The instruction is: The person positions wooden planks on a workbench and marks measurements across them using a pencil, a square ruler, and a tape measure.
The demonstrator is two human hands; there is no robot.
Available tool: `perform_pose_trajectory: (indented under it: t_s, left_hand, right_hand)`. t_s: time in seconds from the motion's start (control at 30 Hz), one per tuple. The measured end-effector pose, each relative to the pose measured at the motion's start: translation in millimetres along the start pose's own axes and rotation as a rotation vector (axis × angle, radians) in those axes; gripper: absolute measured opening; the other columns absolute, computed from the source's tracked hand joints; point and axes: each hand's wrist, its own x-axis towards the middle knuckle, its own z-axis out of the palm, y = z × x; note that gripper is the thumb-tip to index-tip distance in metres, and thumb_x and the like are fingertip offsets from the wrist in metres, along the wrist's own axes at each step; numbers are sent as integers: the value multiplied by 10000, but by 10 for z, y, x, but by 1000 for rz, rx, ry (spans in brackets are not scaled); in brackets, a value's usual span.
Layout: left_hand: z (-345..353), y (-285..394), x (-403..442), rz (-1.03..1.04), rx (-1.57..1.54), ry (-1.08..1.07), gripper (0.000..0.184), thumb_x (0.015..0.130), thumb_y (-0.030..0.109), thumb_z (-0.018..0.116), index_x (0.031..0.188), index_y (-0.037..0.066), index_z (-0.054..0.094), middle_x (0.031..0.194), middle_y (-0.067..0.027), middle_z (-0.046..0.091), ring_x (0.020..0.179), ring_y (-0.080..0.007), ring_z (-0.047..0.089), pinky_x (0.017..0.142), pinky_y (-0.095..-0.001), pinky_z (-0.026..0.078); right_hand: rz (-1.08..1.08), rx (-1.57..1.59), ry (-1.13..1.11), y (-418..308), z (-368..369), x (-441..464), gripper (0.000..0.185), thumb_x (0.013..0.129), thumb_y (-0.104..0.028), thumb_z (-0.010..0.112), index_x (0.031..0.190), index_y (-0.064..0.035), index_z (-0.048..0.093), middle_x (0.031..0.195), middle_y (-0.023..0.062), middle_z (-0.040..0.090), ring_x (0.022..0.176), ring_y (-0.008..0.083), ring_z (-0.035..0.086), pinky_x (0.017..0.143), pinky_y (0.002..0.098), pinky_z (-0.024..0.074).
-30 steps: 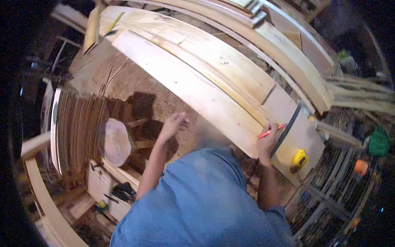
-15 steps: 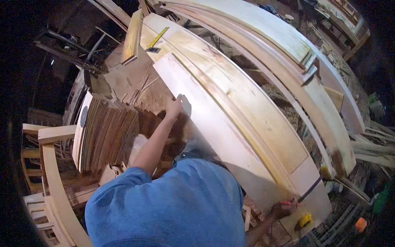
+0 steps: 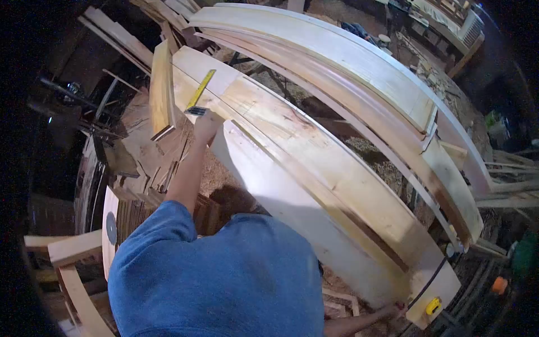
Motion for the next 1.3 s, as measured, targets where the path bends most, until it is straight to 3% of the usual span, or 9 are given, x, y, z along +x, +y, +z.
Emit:
perform_pose_trajectory:
  t_s: [0.33, 0.43, 0.5, 0.6, 0.7, 0.8, 1.0, 1.23, 1.3]
  left_hand:
    - [-361, -50, -59, -124, -202, 288, 341, 897, 319, 557, 946, 9, 690, 888, -223, 693, 848, -408, 662, 787, -485, 518]
    - [229, -553, -204, -206, 43, 304, 330, 879, 260, 626, 1058, -16, 655, 997, -215, 686, 895, -381, 658, 795, -458, 519]
    - [119, -435, -366, -354, -251, 195, 372, 881, 217, 658, 1146, -41, 621, 1040, -195, 686, 907, -330, 658, 801, -419, 515]
    - [260, -462, -454, -354, -1202, 174, 352, 909, 180, 635, 1160, -64, 601, 1017, -148, 685, 903, -243, 639, 808, -354, 499]
    - [63, -374, -394, -376, -951, 135, 319, 902, 122, 620, 1164, -60, 595, 1015, -142, 680, 895, -222, 645, 789, -338, 514]
    - [-146, -324, -335, -683, -1125, -92, 285, 897, 110, 620, 1145, -28, 593, 1017, -135, 661, 852, -215, 653, 688, -337, 546]
    - [181, -1020, 30, -747, -1214, -508, 307, 964, 299, 571, 1141, 49, 594, 926, -104, 662, 736, -213, 654, 616, -359, 576]
    - [-25, -611, -156, -691, -1044, -644, 365, 988, 375, 506, 1103, 49, 621, 885, -83, 669, 740, -210, 666, 556, -364, 555]
    - [-448, -216, -291, -688, -993, -405, 397, 992, 377, 474, 1041, 13, 623, 793, -104, 666, 585, -216, 646, 441, -341, 494]
  right_hand:
    - [-483, -123, -63, -293, 223, -459, 270, 918, -247, 577, 1070, -36, 649, 915, 97, 629, 851, 266, 611, 760, 369, 524]
    - [-4, 639, -201, 51, 250, -101, 299, 887, -268, 614, 1069, -33, 646, 1025, 134, 630, 953, 272, 602, 824, 393, 509]
    - [24, 645, -210, 503, 419, 278, 338, 760, 91, 595, 1075, -29, 628, 957, 48, 603, 812, 171, 550, 730, 295, 479]
    - [-16, 550, -218, 484, 311, 157, 229, 809, -4, 606, 1036, -24, 637, 922, 53, 599, 792, 180, 548, 738, 306, 481]
    - [114, 560, -282, 78, 183, -93, 245, 814, -42, 638, 1059, -33, 646, 907, 51, 615, 793, 187, 565, 776, 301, 494]
    - [-231, 290, -270, 234, 229, 9, 263, 796, 5, 649, 1056, -38, 644, 916, 38, 589, 757, 178, 537, 714, 274, 478]
    - [-44, 321, -298, -108, 11, -344, 310, 771, 64, 661, 1062, -36, 624, 906, 33, 593, 771, 130, 545, 645, 271, 473]
    - [-424, 106, -68, -57, -125, -246, 151, 833, -95, 659, 967, -33, 691, 865, 73, 694, 751, 178, 617, 683, 313, 495]
    - [-607, 9, 106, 31, -126, 0, 150, 778, -33, 700, 928, -36, 692, 876, 62, 687, 771, 126, 593, 635, 267, 476]
